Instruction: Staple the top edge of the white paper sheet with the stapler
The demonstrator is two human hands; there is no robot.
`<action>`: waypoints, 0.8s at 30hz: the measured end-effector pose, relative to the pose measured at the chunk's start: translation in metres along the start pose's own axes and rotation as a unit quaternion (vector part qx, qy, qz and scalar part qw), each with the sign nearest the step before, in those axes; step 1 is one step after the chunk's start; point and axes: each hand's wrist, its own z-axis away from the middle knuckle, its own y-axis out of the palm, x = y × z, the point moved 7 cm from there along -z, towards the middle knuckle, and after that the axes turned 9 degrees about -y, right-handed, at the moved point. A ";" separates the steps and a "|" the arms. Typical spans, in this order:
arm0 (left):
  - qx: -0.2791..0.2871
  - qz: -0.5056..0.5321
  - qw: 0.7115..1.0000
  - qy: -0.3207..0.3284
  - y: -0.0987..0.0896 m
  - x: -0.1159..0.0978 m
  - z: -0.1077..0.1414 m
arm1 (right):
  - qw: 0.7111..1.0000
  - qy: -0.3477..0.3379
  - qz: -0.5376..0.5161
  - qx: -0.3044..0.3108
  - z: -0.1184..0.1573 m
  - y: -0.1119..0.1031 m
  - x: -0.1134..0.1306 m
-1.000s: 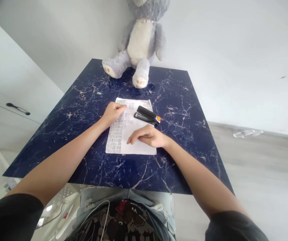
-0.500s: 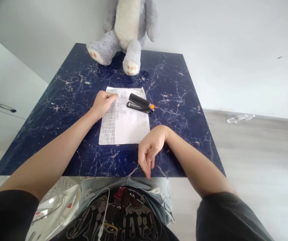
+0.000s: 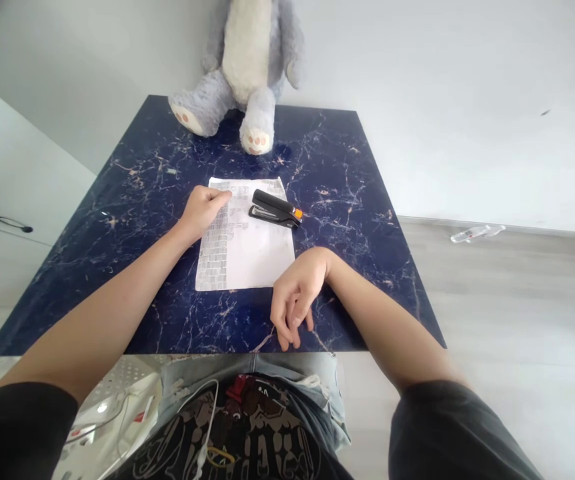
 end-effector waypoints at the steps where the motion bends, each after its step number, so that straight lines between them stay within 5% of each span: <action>1: -0.001 -0.015 1.000 0.003 0.000 -0.001 0.001 | 0.999 -0.020 0.029 -0.022 0.001 -0.004 0.001; 3: -0.025 -0.067 0.997 0.028 -0.001 -0.008 0.005 | 0.968 -0.109 0.133 -0.181 0.012 -0.028 0.012; 4: -0.046 -0.106 0.992 0.050 -0.001 -0.012 0.008 | 0.916 -0.162 0.202 -0.306 0.026 -0.044 0.021; 5: -0.074 -0.152 0.983 0.075 -0.001 -0.016 0.011 | 0.827 -0.207 0.271 -0.447 0.048 -0.057 0.030; 6: -0.090 -0.201 0.971 0.093 0.001 -0.019 0.015 | 0.709 -0.223 0.330 -0.582 0.074 -0.064 0.036; 7: -0.087 -0.246 0.960 0.101 0.005 -0.019 0.017 | 0.598 -0.203 0.382 -0.674 0.095 -0.065 0.039; 8: -0.073 -0.282 0.951 0.101 0.010 -0.017 0.019 | 0.517 -0.165 0.434 -0.719 0.108 -0.064 0.041; 10: -0.028 -0.326 0.939 0.108 0.021 -0.012 0.020 | 0.444 -0.083 0.521 -0.724 0.116 -0.067 0.042; 14: 0.037 -0.350 0.931 0.100 0.031 0.002 0.019 | 0.475 -0.019 0.561 -0.678 0.122 -0.087 0.031; 16: 0.053 -0.359 0.927 0.095 0.032 0.006 0.017 | 0.493 -0.020 0.530 -0.690 0.130 -0.096 0.023; 21: 0.072 -0.372 0.920 0.102 0.032 0.009 0.016 | 0.468 -0.055 0.478 -0.742 0.146 -0.099 0.018; 24: 0.084 -0.371 0.917 0.122 0.035 0.008 0.018 | 0.500 -0.077 0.465 -0.726 0.141 -0.100 0.019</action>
